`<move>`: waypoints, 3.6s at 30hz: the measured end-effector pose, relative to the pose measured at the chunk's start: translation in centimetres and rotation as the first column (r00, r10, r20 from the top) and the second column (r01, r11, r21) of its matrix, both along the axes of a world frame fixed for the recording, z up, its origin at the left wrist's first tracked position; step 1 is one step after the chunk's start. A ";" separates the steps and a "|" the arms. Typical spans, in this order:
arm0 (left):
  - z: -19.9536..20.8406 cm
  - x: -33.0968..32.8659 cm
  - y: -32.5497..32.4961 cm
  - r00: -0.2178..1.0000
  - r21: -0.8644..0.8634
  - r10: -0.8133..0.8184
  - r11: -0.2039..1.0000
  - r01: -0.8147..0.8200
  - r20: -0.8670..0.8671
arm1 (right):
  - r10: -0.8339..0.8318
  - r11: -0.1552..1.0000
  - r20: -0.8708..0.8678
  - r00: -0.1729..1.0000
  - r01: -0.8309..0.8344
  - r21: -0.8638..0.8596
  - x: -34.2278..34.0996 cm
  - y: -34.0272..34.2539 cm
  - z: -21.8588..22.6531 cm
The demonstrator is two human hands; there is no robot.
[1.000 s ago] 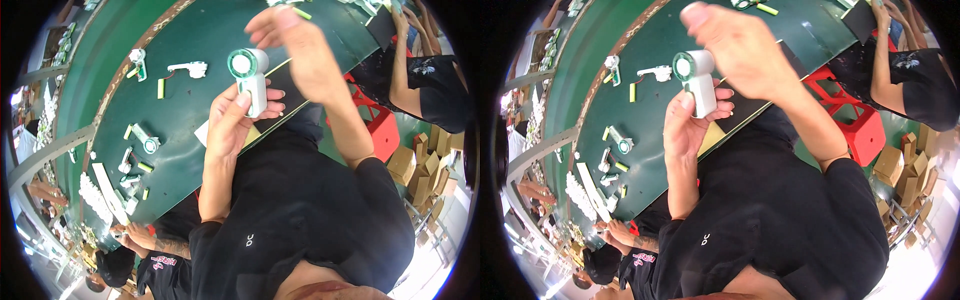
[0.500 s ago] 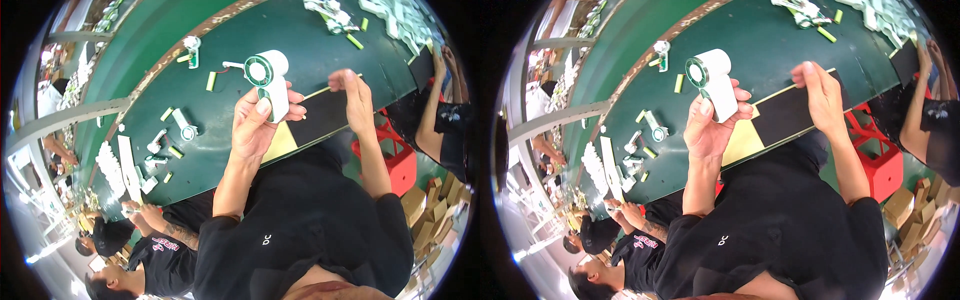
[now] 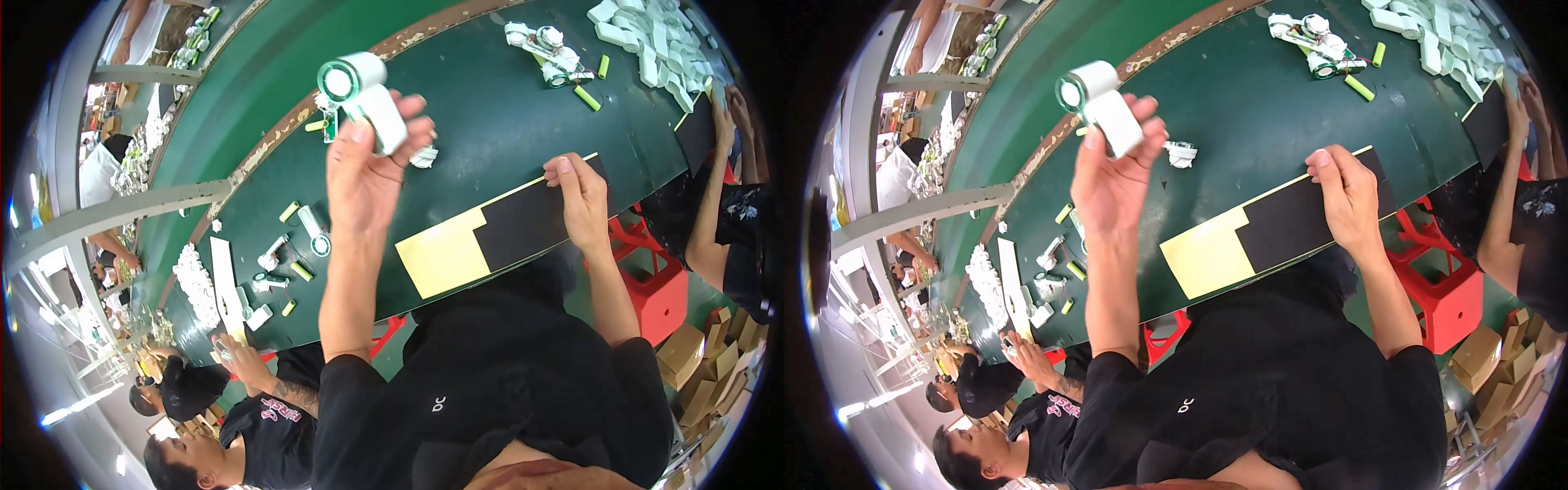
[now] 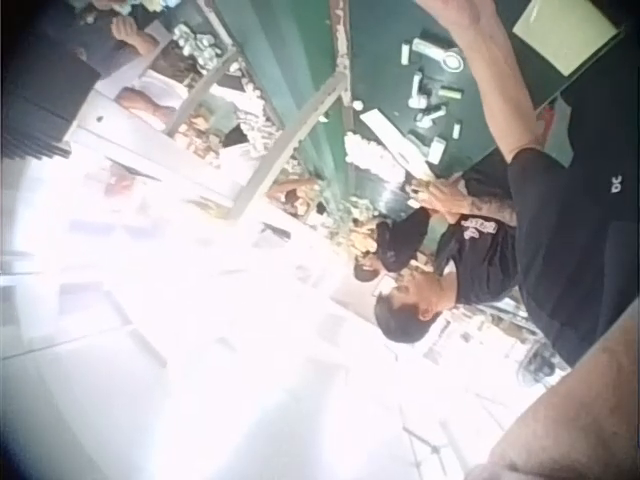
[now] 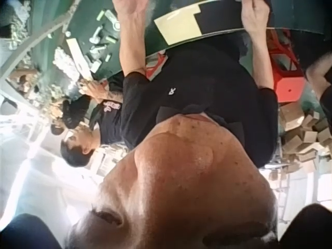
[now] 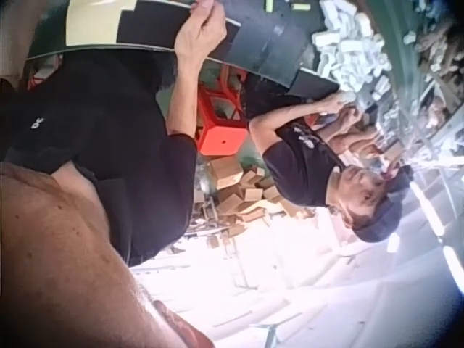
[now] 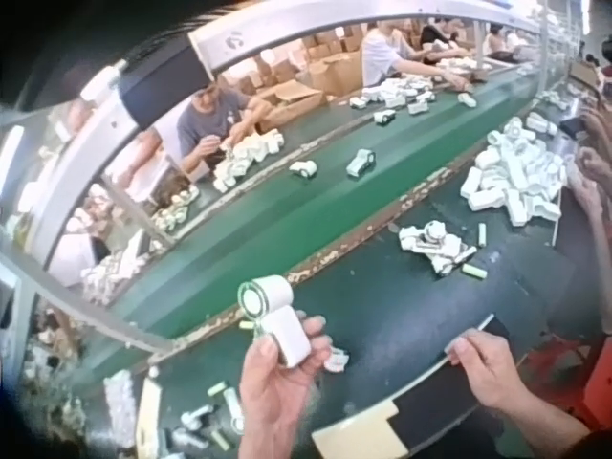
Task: The person assembles small handheld electric fans by hand, combining fan components, circuit boards, plastic casings, and fan blades.
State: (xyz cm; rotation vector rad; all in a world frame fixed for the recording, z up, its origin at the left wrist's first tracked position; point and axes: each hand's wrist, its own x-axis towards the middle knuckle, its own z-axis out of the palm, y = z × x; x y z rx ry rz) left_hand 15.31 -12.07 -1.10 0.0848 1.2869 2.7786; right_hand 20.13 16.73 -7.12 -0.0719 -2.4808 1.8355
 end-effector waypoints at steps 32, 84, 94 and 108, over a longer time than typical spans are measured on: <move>-5.9 -30.7 0.6 0.657 -0.593 -0.223 -0.295 -0.749 -0.720 | 0.718 0.582 -0.333 0.611 -0.264 0.769 -6.2 -12.2 -1.1; -5.0 6.8 3.3 0.959 0.021 -0.025 1.000 0.020 0.281 | 0.009 0.949 0.383 0.924 -0.128 0.288 -4.6 2.3 1.1; -6.0 6.8 5.2 0.947 -0.034 -0.048 0.997 0.062 0.317 | 0.454 0.691 0.163 0.876 -0.462 0.557 -1.9 2.4 3.5; -5.6 7.1 4.7 0.949 -0.067 0.023 0.998 -0.002 0.316 | 0.628 0.681 -0.243 0.740 -0.371 0.631 -4.2 3.4 5.9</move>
